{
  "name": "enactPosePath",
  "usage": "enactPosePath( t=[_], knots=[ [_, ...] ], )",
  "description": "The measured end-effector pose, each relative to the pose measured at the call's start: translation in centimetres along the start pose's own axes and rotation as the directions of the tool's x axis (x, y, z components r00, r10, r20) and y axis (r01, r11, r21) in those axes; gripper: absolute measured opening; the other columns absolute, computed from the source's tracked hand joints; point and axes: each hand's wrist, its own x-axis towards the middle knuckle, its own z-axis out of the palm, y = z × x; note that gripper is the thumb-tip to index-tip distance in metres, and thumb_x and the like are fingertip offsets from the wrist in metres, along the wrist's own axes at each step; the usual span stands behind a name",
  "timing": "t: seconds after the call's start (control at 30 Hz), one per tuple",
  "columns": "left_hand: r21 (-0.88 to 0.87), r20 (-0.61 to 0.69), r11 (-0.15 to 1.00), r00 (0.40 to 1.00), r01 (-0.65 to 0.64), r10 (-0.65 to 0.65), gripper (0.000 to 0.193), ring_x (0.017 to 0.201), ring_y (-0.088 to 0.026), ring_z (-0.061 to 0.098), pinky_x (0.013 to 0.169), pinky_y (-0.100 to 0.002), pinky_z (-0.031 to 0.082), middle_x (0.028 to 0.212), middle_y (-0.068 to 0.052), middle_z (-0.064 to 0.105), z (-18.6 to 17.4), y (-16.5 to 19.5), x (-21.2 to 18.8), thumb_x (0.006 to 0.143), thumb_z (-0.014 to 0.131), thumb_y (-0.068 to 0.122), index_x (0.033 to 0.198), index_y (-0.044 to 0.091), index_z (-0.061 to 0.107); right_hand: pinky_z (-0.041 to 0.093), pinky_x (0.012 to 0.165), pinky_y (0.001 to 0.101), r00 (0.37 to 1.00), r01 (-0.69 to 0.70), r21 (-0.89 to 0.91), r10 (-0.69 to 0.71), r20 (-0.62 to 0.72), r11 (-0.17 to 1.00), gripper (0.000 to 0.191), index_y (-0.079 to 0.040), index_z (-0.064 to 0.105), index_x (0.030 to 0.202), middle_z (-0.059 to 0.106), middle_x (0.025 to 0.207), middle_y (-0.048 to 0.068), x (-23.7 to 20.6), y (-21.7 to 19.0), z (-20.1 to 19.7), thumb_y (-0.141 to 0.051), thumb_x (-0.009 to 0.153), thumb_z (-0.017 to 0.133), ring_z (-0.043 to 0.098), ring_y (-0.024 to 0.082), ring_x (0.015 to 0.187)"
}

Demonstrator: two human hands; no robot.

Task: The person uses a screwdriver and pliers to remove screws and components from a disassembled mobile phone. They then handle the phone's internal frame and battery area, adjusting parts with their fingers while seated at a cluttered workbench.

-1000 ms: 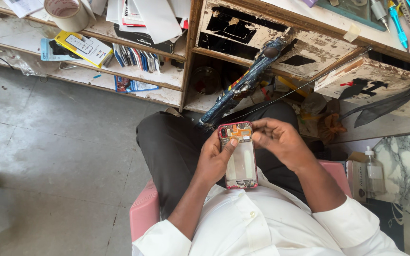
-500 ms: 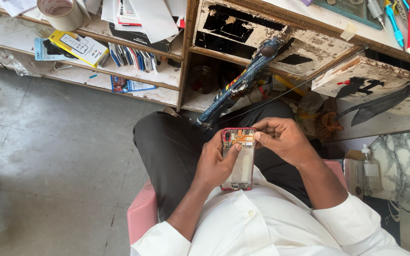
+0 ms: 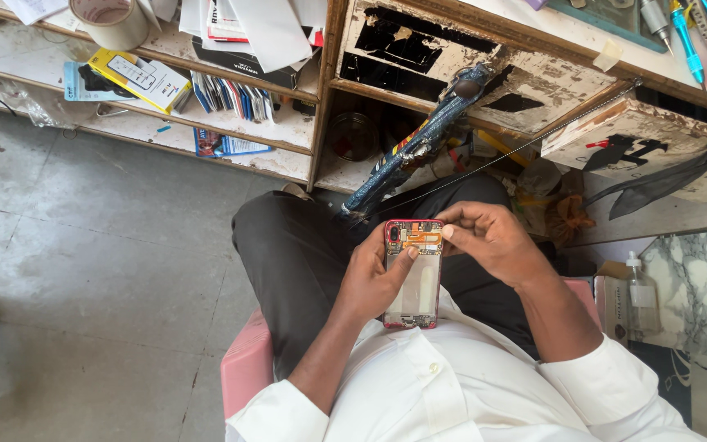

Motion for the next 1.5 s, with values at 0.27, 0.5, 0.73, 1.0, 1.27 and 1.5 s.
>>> enactPosePath(
  t=[0.27,0.5,0.73,1.0,1.27,1.5],
  knots=[
    [-0.07,0.046,0.997,0.999,0.029,-0.026,0.032,0.096,-0.007,0.067,0.085,-0.027,0.056,0.105,-0.007,0.075,0.1,-1.1,0.1,0.099,0.067,0.017,0.126,0.0,0.061,0.064,0.08,0.0324,0.999,0.0,-0.027,-0.001,-0.038,1.0,0.022,0.008,0.07,0.113,0.077,0.099,0.014,0.1,0.2,-0.2,-0.008,0.098,0.063,0.075,0.016,0.086],
    [-0.095,0.073,0.995,0.997,0.011,-0.004,0.03,0.095,-0.006,0.066,0.085,-0.026,0.055,0.104,-0.005,0.075,0.5,-0.4,0.0,0.101,0.063,0.015,0.127,0.0,0.063,0.06,0.08,0.0267,1.0,0.018,-0.084,-0.019,-0.003,0.996,0.025,0.005,0.072,0.115,0.077,0.099,0.01,0.0,-0.2,-0.1,-0.011,0.098,0.064,0.072,0.011,0.087],
    [0.098,0.011,0.995,1.0,-0.003,0.002,0.024,0.069,-0.003,0.056,0.062,-0.024,0.047,0.08,-0.004,0.072,0.5,1.2,-0.6,0.099,0.066,0.014,0.12,0.002,0.067,0.057,0.075,0.0251,1.0,0.02,-0.154,-0.023,-0.017,0.988,0.023,0.005,0.074,0.111,0.077,0.095,0.008,0.4,-0.1,0.7,-0.012,0.095,0.072,0.069,0.009,0.084],
    [0.266,0.007,0.96,0.996,-0.093,0.094,0.018,0.043,-0.011,0.045,0.046,-0.032,0.034,0.056,-0.006,0.058,0.5,2.1,-0.9,0.095,0.069,0.015,0.109,0.004,0.066,0.055,0.08,0.0261,0.999,-0.012,0.038,0.01,0.052,0.999,0.016,0.002,0.07,0.103,0.073,0.095,0.007,0.5,0.0,0.4,-0.01,0.093,0.072,0.067,0.009,0.087],
    [0.335,0.016,0.935,0.992,-0.121,0.122,0.018,0.042,-0.016,0.047,0.045,-0.035,0.035,0.054,-0.007,0.052,0.8,1.8,-0.9,0.095,0.07,0.016,0.105,0.006,0.061,0.054,0.081,0.0256,0.994,-0.016,0.187,-0.004,0.106,0.982,0.009,-0.001,0.064,0.099,0.07,0.094,0.004,0.4,0.3,0.5,-0.005,0.092,0.068,0.065,0.008,0.088],
    [0.342,-0.01,0.93,0.989,-0.135,0.147,0.017,0.041,-0.02,0.049,0.045,-0.037,0.036,0.054,-0.008,0.052,0.7,1.7,-0.9,0.094,0.07,0.016,0.1,0.005,0.059,0.048,0.066,0.0225,0.998,0.008,-0.156,-0.018,-0.064,0.988,0.009,0.0,0.07,0.098,0.066,0.085,0.0,0.3,0.1,1.2,-0.005,0.09,0.072,0.057,0.005,0.076]
  ],
)
